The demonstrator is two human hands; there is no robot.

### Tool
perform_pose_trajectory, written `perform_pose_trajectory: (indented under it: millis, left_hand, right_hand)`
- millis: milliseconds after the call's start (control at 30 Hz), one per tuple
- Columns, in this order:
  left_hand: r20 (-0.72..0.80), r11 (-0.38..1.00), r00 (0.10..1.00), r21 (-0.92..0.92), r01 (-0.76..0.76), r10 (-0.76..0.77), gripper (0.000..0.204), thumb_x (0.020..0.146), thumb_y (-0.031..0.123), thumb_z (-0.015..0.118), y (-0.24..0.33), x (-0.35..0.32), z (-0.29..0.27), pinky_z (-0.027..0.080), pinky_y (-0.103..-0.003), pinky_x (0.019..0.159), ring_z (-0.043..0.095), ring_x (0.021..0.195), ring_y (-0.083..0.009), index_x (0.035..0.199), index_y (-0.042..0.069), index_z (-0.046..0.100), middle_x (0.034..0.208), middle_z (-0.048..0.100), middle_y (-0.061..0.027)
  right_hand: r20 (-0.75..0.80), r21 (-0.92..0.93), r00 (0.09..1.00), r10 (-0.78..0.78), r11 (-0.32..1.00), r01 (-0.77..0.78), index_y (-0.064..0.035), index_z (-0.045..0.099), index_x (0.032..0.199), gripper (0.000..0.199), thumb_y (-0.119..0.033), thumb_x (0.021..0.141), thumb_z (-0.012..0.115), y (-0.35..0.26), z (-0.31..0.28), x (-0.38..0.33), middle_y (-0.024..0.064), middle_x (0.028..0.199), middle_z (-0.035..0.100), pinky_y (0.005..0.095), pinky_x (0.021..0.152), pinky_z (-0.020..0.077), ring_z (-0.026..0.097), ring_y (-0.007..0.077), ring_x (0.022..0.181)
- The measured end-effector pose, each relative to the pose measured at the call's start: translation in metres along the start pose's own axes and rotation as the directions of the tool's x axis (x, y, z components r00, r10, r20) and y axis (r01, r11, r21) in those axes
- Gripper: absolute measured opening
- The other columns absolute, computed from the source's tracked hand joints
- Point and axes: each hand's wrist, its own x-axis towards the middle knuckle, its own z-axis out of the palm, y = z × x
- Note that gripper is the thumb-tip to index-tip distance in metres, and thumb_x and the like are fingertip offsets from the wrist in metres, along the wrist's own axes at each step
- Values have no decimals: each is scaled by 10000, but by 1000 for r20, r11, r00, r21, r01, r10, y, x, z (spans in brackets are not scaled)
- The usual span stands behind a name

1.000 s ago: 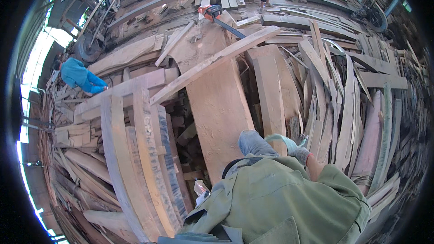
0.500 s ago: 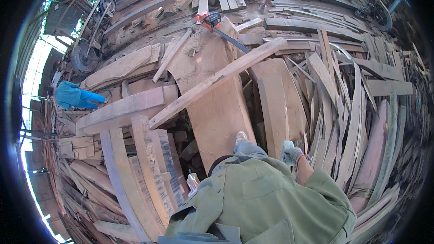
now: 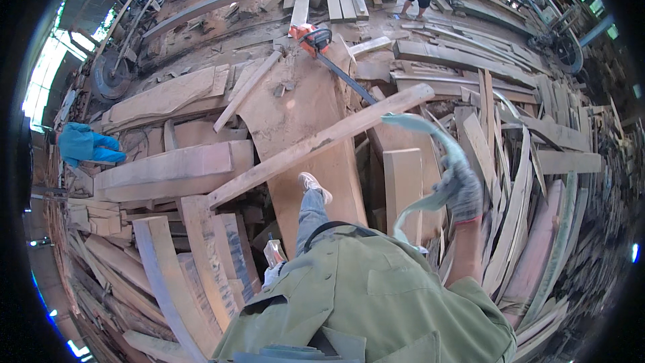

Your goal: The person moves through a large pile of lumber, picking up and moving various wooden planks and boards. They handle the wood by hand, shifting pieces aside and stacking them in different areas of the workshop.

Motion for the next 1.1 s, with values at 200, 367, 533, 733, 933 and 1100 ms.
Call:
perform_pose_trajectory:
  millis: [200, 367, 533, 733, 933, 1100]
  left_hand:
    - [206, 850, 953, 439, -292, 221, 322, 796, 289, 702, 33, 140, 0, 473, -299, 549, 622, 643, -182, 929, 8, 616, 778, 644, -91]
    - [-59, 996, 995, -26, 80, -81, 240, 746, 253, 769, 203, 150, 19, 427, -283, 413, 562, 461, -151, 810, 70, 628, 607, 603, -43]
    - [-53, 980, 987, -122, -155, 149, 191, 805, 161, 722, 330, 190, 40, 470, -326, 414, 566, 468, -174, 905, 54, 600, 634, 575, -43]
    - [-117, 829, 874, -280, -484, 471, 350, 795, 87, 731, 448, 201, 89, 492, -255, 587, 590, 718, -96, 1100, 36, 567, 913, 619, -32]
    - [-80, 788, 829, -272, -552, 553, 430, 786, 27, 716, 570, 213, 158, 487, -244, 707, 577, 838, -107, 1174, -5, 534, 1013, 601, -43]
    - [96, 818, 817, -168, -550, 569, 442, 772, 51, 719, 685, 227, 221, 487, -239, 717, 581, 805, -95, 1163, 0, 520, 966, 611, -61]
  right_hand:
    - [301, 213, 861, -410, 909, 358, 40, 453, 1289, 645, -448, 890, 591, -104, 56, 45, 2, 730, 540, 312, 608, 423, 491, 135, 584]
    - [99, 420, 711, -696, 677, 604, 36, 294, 1423, 812, -550, 899, 499, -193, 72, 1, 65, 895, 563, 338, 634, 404, 473, 157, 667]
    - [251, 295, 709, -659, 750, 593, 30, 392, 1369, 591, -385, 952, 438, -216, 143, 133, 133, 1071, 589, 394, 831, 446, 561, 218, 896]
    - [710, -78, 682, -176, 943, 324, 38, 455, 1326, 546, -367, 960, 465, -126, 300, 271, 167, 1107, 637, 406, 892, 508, 649, 260, 963]
    - [819, -222, 552, 154, 973, 57, 28, 526, 1268, 517, -340, 912, 605, -31, 414, 353, 152, 1016, 666, 359, 793, 548, 672, 241, 886]
    - [558, -358, 760, 334, 923, -143, -44, 501, 1306, 438, -286, 947, 568, 27, 452, 408, 73, 1090, 630, 351, 839, 523, 632, 193, 930]
